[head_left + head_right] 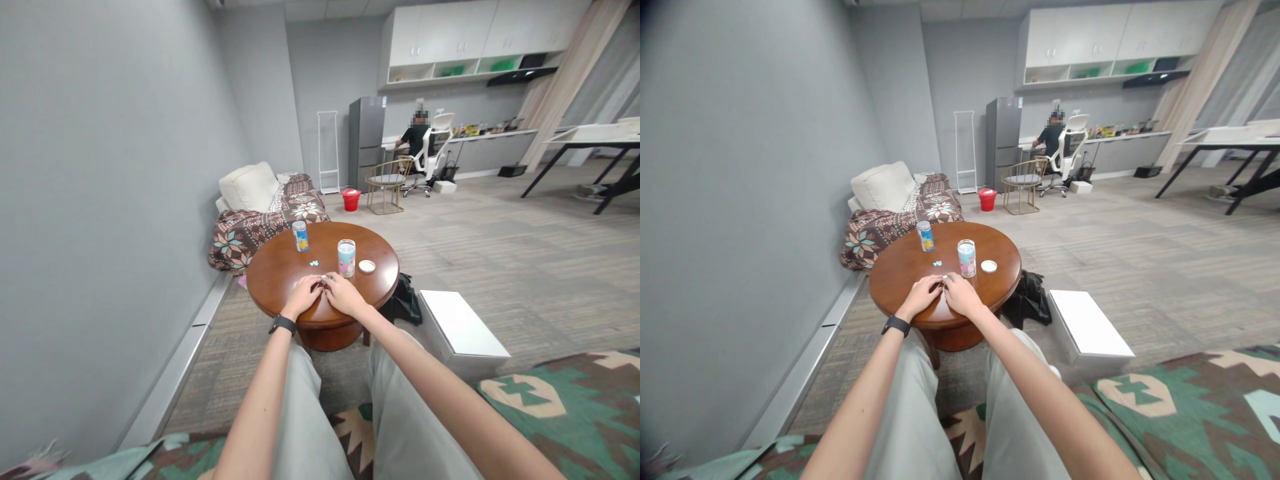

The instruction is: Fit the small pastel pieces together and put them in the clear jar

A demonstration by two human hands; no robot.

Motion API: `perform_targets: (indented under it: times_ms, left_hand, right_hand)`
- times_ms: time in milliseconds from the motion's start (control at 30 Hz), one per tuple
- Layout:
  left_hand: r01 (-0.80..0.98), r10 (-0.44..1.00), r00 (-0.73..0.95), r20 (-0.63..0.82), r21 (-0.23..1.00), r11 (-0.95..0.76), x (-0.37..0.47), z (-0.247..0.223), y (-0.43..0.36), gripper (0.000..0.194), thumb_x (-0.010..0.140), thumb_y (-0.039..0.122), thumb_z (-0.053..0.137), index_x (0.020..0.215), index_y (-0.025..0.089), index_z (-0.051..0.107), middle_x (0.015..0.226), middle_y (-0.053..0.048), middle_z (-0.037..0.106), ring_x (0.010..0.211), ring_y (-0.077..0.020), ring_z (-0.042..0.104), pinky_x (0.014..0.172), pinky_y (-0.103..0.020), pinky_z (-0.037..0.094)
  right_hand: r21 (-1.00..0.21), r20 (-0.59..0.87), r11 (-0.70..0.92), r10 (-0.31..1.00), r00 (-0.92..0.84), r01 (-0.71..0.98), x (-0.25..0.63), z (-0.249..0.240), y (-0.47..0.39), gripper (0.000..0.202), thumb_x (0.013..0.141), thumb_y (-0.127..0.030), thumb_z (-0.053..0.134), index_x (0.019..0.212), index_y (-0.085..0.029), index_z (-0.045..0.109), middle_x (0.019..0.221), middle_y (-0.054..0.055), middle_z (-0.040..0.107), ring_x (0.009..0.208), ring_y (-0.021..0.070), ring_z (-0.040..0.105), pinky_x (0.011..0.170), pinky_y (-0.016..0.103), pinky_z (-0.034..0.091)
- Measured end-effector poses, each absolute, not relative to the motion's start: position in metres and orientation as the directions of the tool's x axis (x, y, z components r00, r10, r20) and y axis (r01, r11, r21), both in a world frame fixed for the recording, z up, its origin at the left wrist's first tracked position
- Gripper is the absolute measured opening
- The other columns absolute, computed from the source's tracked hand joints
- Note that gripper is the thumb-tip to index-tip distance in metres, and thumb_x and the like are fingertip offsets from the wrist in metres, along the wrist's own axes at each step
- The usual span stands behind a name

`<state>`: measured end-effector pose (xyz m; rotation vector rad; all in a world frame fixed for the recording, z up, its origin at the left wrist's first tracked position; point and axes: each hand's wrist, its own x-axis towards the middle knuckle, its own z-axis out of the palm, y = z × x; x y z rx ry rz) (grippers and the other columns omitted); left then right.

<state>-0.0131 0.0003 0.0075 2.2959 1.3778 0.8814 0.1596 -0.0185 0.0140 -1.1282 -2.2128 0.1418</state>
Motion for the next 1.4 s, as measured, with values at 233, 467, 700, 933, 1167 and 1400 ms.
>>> perform_targets:
  times_ms: [233, 467, 700, 933, 1167, 1400]
  left_hand:
    - [0.659, 0.878, 0.304, 0.371, 0.583, -0.474, -0.017, 0.008, 0.0, 0.017, 0.083, 0.023, 0.059, 0.094, 0.018, 0.071, 0.103, -0.009, 0.071, 0.098, -0.0239, 0.062, 0.094, -0.038, 0.046]
    - [0.612, 0.888, 0.317, 0.334, 0.643, -0.461, -0.018, 0.009, -0.001, 0.019, 0.083, 0.025, 0.06, 0.098, 0.018, 0.07, 0.103, -0.008, 0.072, 0.099, -0.0221, 0.063, 0.094, -0.036, 0.047]
    - [0.469, 0.917, 0.238, 0.32, 0.789, -0.397, -0.021, 0.006, -0.001, 0.021, 0.074, 0.021, 0.067, 0.094, 0.017, 0.065, 0.098, -0.007, 0.071, 0.088, -0.019, 0.065, 0.085, -0.032, 0.051]
    - [0.336, 0.937, 0.18, 0.299, 0.877, -0.344, -0.023, 0.003, -0.001, 0.029, 0.069, 0.026, 0.072, 0.094, 0.015, 0.062, 0.088, -0.005, 0.068, 0.078, -0.0163, 0.066, 0.079, -0.031, 0.052]
    - [0.265, 0.943, 0.223, 0.248, 0.915, -0.304, -0.021, 0.003, -0.003, 0.045, 0.059, 0.033, 0.082, 0.093, 0.015, 0.059, 0.073, 0.001, 0.062, 0.07, -0.014, 0.064, 0.073, -0.028, 0.052]
    - [0.314, 0.93, 0.277, 0.241, 0.892, -0.325, -0.02, 0.003, -0.003, 0.047, 0.056, 0.036, 0.084, 0.091, 0.016, 0.06, 0.076, 0.0, 0.064, 0.073, -0.0154, 0.064, 0.077, -0.031, 0.053]
  right_hand:
    - [-0.357, 0.468, 0.591, 0.784, -0.409, 0.724, 0.161, -0.004, -0.01, 0.03, 0.092, -0.016, 0.048, 0.119, -0.014, 0.063, 0.127, 0.017, 0.061, 0.121, 0.0259, 0.055, 0.107, 0.042, 0.041]
    - [-0.524, 0.48, 0.623, 0.779, -0.403, 0.581, 0.166, -0.006, -0.008, 0.014, 0.089, -0.012, 0.055, 0.097, -0.016, 0.066, 0.101, 0.008, 0.067, 0.101, 0.0193, 0.06, 0.096, 0.035, 0.047]
    - [-0.524, 0.531, 0.614, 0.778, -0.338, 0.591, 0.169, -0.009, -0.007, 0.02, 0.086, -0.012, 0.058, 0.105, -0.016, 0.064, 0.115, 0.011, 0.061, 0.112, 0.0207, 0.057, 0.101, 0.036, 0.044]
    - [-0.397, 0.512, 0.645, 0.746, -0.426, 0.653, 0.165, -0.003, -0.014, 0.021, 0.092, -0.016, 0.053, 0.11, -0.014, 0.064, 0.114, 0.013, 0.065, 0.11, 0.0222, 0.057, 0.1, 0.037, 0.045]
    - [-0.317, 0.502, 0.68, 0.712, -0.492, 0.661, 0.163, 0.004, -0.018, 0.018, 0.096, -0.022, 0.049, 0.1, -0.012, 0.064, 0.103, 0.013, 0.066, 0.102, 0.0223, 0.059, 0.094, 0.037, 0.046]
    - [-0.335, 0.506, 0.7, 0.698, -0.507, 0.63, 0.163, 0.003, -0.017, 0.013, 0.094, -0.022, 0.053, 0.088, -0.016, 0.062, 0.093, 0.008, 0.064, 0.09, 0.0192, 0.058, 0.085, 0.033, 0.047]
